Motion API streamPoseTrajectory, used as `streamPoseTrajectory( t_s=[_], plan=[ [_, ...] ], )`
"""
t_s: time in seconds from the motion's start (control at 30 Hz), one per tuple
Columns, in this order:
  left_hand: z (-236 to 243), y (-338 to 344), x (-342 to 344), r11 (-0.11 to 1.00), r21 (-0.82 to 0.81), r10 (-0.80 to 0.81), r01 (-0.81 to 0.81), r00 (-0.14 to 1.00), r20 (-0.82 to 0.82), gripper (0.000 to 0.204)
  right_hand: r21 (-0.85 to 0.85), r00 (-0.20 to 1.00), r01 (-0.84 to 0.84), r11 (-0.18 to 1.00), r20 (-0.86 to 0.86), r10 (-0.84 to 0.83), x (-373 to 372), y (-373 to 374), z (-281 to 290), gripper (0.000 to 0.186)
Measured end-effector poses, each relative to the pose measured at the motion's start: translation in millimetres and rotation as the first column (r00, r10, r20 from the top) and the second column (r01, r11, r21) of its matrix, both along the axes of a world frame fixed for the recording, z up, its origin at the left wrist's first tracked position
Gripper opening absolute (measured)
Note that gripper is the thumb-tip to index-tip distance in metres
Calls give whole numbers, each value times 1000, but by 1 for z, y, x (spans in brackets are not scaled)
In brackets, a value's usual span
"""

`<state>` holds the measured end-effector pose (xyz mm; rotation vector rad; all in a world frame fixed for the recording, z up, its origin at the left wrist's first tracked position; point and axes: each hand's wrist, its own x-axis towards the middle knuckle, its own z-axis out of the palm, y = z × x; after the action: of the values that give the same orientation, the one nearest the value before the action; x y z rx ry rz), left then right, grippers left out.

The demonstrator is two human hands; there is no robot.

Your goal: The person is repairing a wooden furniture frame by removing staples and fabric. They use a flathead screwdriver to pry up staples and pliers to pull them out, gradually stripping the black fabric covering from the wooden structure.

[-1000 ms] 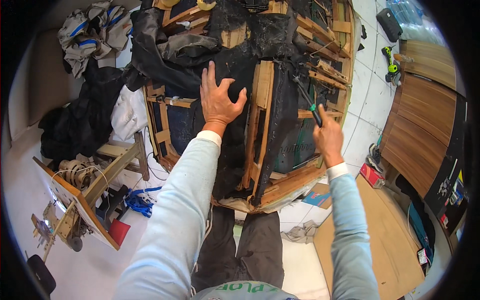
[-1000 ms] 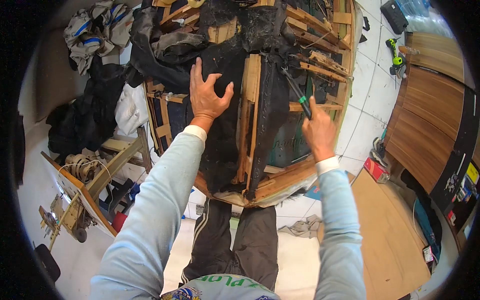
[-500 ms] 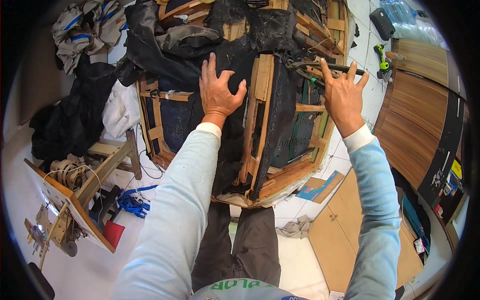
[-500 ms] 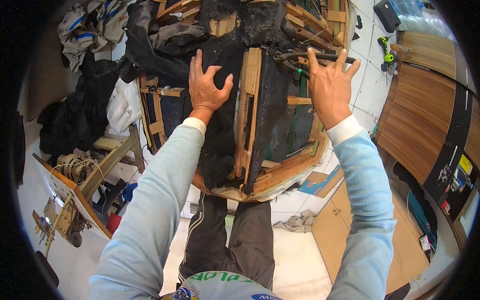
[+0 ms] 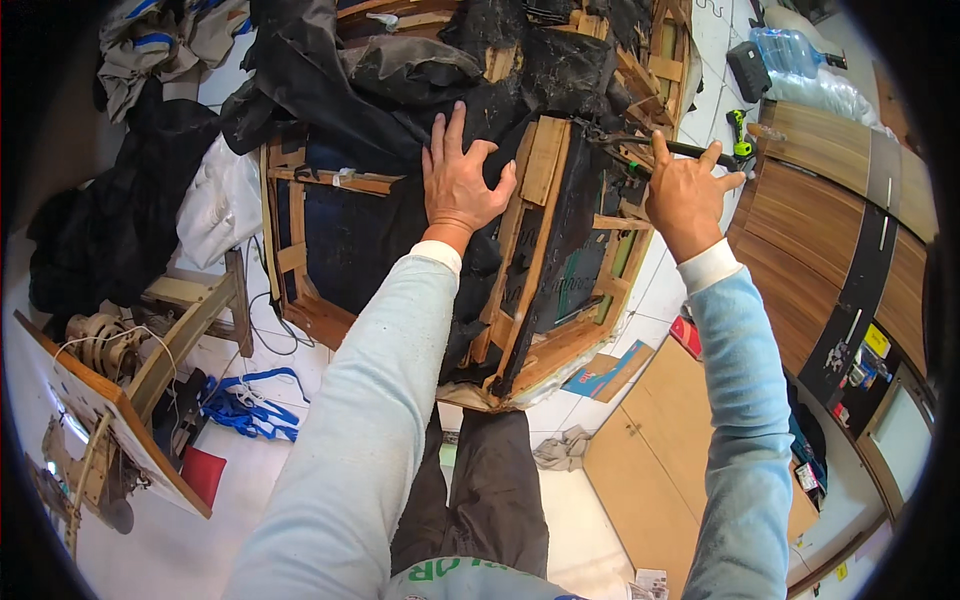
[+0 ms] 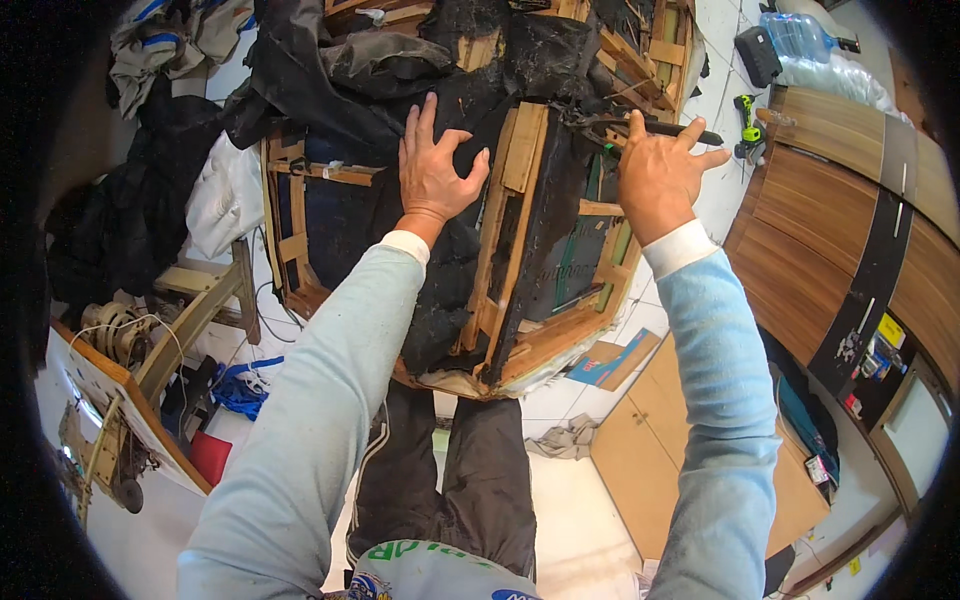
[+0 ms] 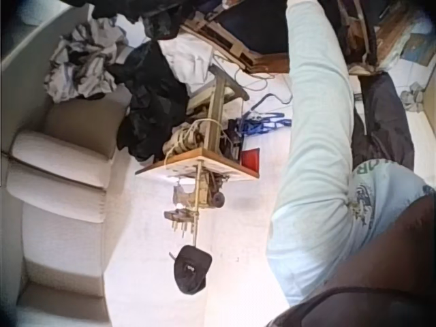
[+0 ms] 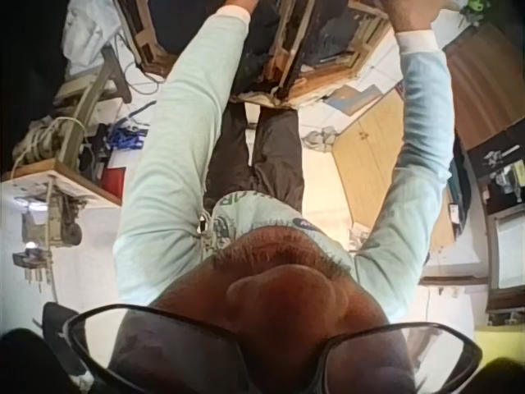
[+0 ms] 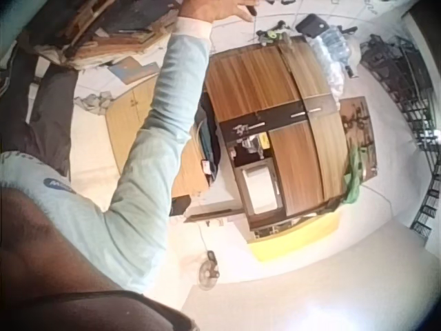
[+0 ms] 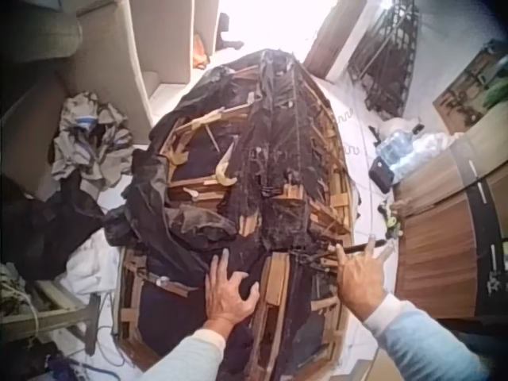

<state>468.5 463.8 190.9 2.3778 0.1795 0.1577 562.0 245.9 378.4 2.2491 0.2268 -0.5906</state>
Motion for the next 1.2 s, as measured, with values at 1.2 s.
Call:
streamPoseTrajectory(
  t_s=[1.2],
  plan=[
    [-5,-7,2,988,151,-28,17,997,70,37,920,619,386,-64,-310,-722,-127,-50,-143,33]
  ],
)
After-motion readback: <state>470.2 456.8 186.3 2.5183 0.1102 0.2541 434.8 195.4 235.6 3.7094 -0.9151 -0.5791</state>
